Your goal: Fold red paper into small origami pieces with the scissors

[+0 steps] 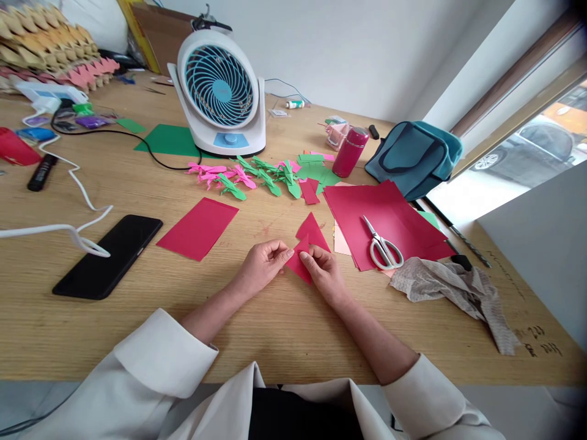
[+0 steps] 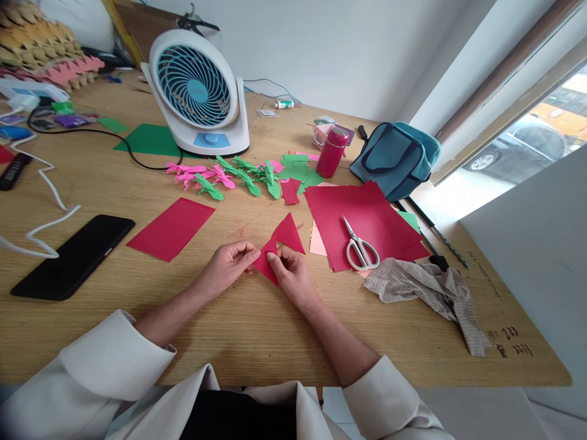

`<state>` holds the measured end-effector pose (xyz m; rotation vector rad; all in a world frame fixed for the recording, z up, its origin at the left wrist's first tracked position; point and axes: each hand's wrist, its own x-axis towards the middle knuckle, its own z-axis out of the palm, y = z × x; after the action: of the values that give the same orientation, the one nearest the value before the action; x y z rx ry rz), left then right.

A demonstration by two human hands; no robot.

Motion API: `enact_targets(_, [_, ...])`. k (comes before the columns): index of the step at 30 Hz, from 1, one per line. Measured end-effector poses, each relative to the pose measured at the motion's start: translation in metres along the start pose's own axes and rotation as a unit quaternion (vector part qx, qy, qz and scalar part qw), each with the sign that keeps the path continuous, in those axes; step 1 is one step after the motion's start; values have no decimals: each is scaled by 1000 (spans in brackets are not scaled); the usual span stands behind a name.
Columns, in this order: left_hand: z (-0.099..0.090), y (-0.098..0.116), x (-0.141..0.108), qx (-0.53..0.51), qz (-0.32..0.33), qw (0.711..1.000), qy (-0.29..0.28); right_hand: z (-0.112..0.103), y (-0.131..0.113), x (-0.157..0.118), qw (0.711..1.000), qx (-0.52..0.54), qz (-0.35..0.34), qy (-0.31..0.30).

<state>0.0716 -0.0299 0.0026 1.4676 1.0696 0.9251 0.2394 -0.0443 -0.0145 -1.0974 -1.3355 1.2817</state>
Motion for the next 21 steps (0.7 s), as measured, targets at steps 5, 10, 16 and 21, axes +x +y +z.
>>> enact_targets(5, [0,-3,1,7,3,1000,10,-1,-3,0,999,24,7,22])
enact_targets(10, [-4,-5,2,41,24,996,77,-2,-7,0,1000,-5,7,-3])
enact_targets(16, [-10,-7,6,1,11,990,144,-2,-1,0,998,-46,2,-39])
enact_targets(21, [-10,-8,6,-31,-4,986,161,-2,5,1,997,-59,-2,-40])
